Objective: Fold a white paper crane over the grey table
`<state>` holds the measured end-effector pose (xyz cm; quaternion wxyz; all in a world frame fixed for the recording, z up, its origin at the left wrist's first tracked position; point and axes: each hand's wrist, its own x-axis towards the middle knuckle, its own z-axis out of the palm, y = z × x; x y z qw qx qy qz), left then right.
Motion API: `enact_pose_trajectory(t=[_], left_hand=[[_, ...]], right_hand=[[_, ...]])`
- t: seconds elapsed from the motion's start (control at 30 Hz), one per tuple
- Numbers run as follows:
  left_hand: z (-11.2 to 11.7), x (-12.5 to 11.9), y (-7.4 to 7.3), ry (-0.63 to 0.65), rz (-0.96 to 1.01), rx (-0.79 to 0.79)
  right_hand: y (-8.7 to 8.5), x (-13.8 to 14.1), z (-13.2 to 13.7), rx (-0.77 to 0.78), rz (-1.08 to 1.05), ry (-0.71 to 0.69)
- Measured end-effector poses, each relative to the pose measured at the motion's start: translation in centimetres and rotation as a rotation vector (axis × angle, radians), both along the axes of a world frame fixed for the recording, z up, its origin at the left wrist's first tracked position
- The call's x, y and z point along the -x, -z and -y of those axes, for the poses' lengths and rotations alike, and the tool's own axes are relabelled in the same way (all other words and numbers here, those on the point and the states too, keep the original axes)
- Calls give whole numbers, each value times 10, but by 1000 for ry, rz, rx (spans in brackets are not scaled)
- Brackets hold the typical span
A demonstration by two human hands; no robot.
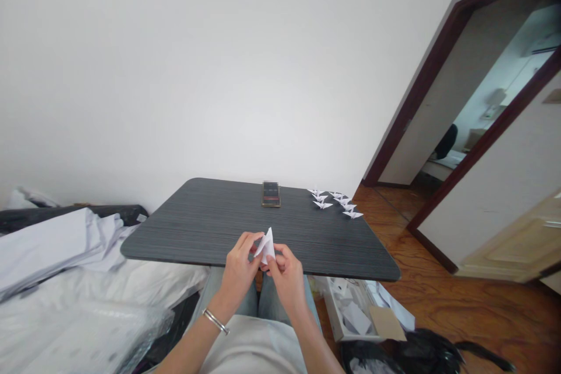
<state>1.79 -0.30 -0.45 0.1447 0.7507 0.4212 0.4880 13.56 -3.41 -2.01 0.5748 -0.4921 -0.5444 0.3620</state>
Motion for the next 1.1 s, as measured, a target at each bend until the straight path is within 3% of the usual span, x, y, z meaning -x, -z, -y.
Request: enact_pose_trajectory(t=[0.23, 0.53, 0.73, 1.1], left_hand=[[-3, -3, -3, 43, 19, 41], [-7, 19, -6, 349, 96, 193], [-16, 23, 1, 481, 197, 346], [-15, 9, 3, 461, 394, 442]], right_hand=[[5, -1, -2, -5, 48, -8], [4, -10, -13, 116, -331, -95], [7, -8, -14, 160, -400, -157], [0, -5, -9, 135, -320, -194]])
